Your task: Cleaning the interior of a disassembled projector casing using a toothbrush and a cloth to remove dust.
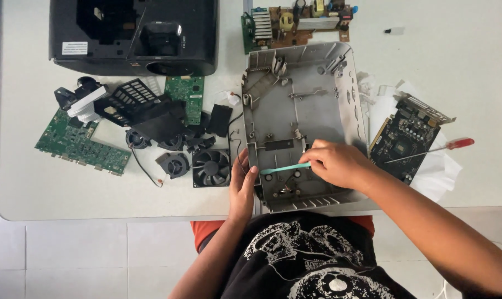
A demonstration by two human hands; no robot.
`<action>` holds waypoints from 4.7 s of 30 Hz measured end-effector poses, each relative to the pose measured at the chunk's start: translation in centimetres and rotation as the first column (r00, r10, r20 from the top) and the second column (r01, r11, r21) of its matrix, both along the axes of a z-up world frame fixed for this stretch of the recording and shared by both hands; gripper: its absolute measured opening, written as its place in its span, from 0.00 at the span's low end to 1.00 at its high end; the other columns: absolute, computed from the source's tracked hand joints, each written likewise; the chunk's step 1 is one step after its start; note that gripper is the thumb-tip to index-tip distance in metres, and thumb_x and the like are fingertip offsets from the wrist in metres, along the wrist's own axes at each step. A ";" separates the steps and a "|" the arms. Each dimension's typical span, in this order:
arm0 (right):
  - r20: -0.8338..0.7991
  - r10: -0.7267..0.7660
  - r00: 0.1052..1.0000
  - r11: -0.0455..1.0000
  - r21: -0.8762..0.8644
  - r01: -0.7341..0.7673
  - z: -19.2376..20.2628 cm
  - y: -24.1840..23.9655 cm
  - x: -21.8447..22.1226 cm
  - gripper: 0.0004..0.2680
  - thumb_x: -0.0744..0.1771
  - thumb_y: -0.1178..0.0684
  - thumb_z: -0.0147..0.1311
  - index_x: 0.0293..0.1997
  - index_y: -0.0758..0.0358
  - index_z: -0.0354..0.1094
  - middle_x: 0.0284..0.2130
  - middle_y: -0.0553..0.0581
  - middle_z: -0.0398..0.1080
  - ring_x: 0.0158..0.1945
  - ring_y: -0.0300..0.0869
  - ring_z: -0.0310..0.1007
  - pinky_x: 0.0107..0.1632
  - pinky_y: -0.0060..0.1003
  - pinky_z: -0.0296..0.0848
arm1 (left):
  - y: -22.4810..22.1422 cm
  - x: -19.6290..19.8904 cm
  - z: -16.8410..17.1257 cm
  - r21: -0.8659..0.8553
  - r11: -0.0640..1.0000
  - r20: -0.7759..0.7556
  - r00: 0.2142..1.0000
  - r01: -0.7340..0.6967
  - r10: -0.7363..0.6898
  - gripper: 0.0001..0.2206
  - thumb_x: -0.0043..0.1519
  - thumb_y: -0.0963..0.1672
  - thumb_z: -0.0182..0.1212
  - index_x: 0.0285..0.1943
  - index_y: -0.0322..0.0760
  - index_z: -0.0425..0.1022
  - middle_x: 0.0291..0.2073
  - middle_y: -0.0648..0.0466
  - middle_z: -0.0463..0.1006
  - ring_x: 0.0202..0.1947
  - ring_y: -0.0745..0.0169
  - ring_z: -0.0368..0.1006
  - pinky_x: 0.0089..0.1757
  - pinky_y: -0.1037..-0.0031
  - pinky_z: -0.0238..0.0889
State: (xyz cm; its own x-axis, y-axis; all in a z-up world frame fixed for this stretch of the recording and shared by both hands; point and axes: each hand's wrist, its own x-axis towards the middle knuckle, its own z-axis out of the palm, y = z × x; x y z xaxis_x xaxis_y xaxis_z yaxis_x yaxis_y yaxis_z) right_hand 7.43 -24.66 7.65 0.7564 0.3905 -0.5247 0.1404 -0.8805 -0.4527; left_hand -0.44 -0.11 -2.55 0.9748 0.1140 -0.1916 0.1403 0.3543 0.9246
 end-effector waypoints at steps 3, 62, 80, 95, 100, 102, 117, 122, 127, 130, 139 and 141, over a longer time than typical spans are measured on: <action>0.095 0.016 0.995 1.000 -0.001 -0.016 2.2 0.0 0.3 0.11 0.69 0.50 0.45 0.53 0.39 0.71 0.43 0.48 0.72 0.39 0.54 0.78 0.42 0.50 0.79 | -0.4 0.3 0.2 -0.017 1.000 0.009 1.000 -0.003 0.003 0.26 0.68 0.41 0.54 0.75 0.28 0.54 0.63 0.35 0.67 0.63 0.49 0.64 0.61 0.57 0.59; 0.683 0.460 0.567 0.866 -0.201 -0.459 -2.6 3.0 7.0 0.05 0.63 0.46 0.58 0.25 0.40 0.68 0.23 0.42 0.64 0.31 0.41 0.68 0.39 0.42 0.66 | -0.1 0.7 0.5 0.068 0.997 0.024 0.999 0.044 -0.046 0.26 0.69 0.41 0.52 0.76 0.31 0.53 0.64 0.40 0.68 0.63 0.52 0.64 0.60 0.58 0.60; 0.249 -0.690 0.679 0.713 0.394 0.580 4.9 -12.8 -3.8 0.12 0.70 0.59 0.50 0.61 0.61 0.67 0.50 0.55 0.71 0.44 0.39 0.72 0.47 0.31 0.67 | -0.5 0.9 1.6 0.066 0.997 -0.127 0.991 -0.038 0.046 0.26 0.65 0.46 0.53 0.73 0.36 0.55 0.74 0.49 0.57 0.69 0.55 0.59 0.62 0.64 0.57; -0.072 -0.777 0.625 0.500 0.533 0.683 -7.7 -10.7 -2.6 0.09 0.71 0.62 0.40 0.54 0.70 0.66 0.31 0.56 0.60 0.28 0.42 0.60 0.30 0.34 0.63 | -0.4 1.3 1.0 0.168 0.986 -0.165 0.985 -0.012 0.040 0.27 0.63 0.47 0.53 0.73 0.39 0.58 0.72 0.51 0.61 0.68 0.55 0.60 0.63 0.65 0.55; 0.576 -0.421 0.701 0.885 0.090 0.457 -9.0 -12.8 3.4 0.12 0.69 0.54 0.53 0.61 0.49 0.67 0.54 0.57 0.69 0.54 0.58 0.73 0.56 0.55 0.73 | 0.6 0.4 -1.7 0.053 0.998 -0.036 0.998 -0.046 0.048 0.24 0.68 0.41 0.50 0.75 0.33 0.55 0.57 0.38 0.73 0.57 0.52 0.70 0.57 0.60 0.65; 0.585 -0.456 0.671 0.876 0.162 0.454 -9.7 -13.9 5.3 0.12 0.69 0.56 0.55 0.59 0.51 0.69 0.52 0.58 0.69 0.53 0.58 0.73 0.54 0.52 0.74 | 0.5 0.7 -0.9 0.073 0.997 0.013 1.000 -0.021 0.020 0.24 0.69 0.41 0.48 0.75 0.30 0.55 0.59 0.38 0.72 0.58 0.52 0.70 0.57 0.60 0.64; 0.730 -0.333 0.596 0.940 0.310 0.144 -1.5 -7.0 3.4 0.16 0.63 0.65 0.59 0.46 0.40 0.78 0.44 0.45 0.65 0.45 0.45 0.75 0.46 0.39 0.79 | 0.8 0.5 -0.4 0.045 0.999 0.095 0.995 0.029 -0.034 0.23 0.69 0.42 0.47 0.75 0.29 0.55 0.62 0.36 0.69 0.61 0.51 0.66 0.59 0.58 0.61; 0.746 0.005 0.666 0.999 -0.033 0.029 -4.7 -1.3 4.7 0.08 0.64 0.58 0.56 0.45 0.49 0.74 0.48 0.47 0.69 0.45 0.45 0.79 0.42 0.37 0.81 | 0.4 0.4 0.0 0.054 0.998 0.111 0.993 0.027 -0.033 0.24 0.69 0.42 0.48 0.75 0.29 0.56 0.63 0.36 0.68 0.62 0.49 0.66 0.60 0.56 0.60; 0.487 0.131 0.864 0.984 -0.171 -0.053 -5.8 -1.4 3.9 0.10 0.67 0.57 0.52 0.52 0.57 0.71 0.50 0.54 0.67 0.37 0.59 0.80 0.39 0.50 0.82 | 0.5 0.6 -0.3 0.060 0.998 0.102 0.995 0.017 -0.023 0.24 0.69 0.41 0.49 0.75 0.31 0.56 0.63 0.36 0.68 0.62 0.49 0.65 0.60 0.56 0.59; 0.446 0.217 0.868 0.969 -0.204 -0.137 -5.3 -2.3 3.8 0.08 0.65 0.59 0.52 0.43 0.54 0.76 0.43 0.52 0.71 0.40 0.56 0.80 0.42 0.44 0.81 | 0.6 0.5 -0.3 0.069 0.997 0.120 0.992 0.026 -0.034 0.23 0.69 0.41 0.49 0.75 0.31 0.57 0.63 0.36 0.69 0.62 0.49 0.65 0.59 0.55 0.59; 0.533 0.142 0.834 0.970 0.091 -0.224 -3.6 1.8 1.9 0.07 0.67 0.62 0.50 0.41 0.57 0.75 0.44 0.51 0.74 0.45 0.50 0.79 0.46 0.40 0.79 | 0.4 0.5 -0.8 0.072 0.997 0.112 0.993 0.016 -0.024 0.24 0.68 0.41 0.52 0.75 0.31 0.57 0.64 0.36 0.68 0.64 0.46 0.64 0.60 0.54 0.58; 0.767 0.379 0.518 0.913 -0.220 -0.343 -6.2 2.6 1.0 0.03 0.66 0.57 0.54 0.34 0.53 0.72 0.35 0.47 0.69 0.40 0.42 0.73 0.42 0.37 0.72 | 0.5 0.4 -0.7 0.078 0.996 0.131 0.990 0.032 -0.042 0.24 0.69 0.41 0.51 0.75 0.30 0.56 0.64 0.36 0.68 0.64 0.47 0.64 0.60 0.54 0.59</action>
State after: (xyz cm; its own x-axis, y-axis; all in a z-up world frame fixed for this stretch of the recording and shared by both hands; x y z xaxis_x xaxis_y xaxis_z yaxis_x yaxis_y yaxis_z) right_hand 8.42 -22.10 1.42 0.6694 0.7214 0.1775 0.7293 -0.6836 0.0278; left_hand -0.06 0.36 -3.28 0.9948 0.0868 -0.0528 0.0265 0.2800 0.9596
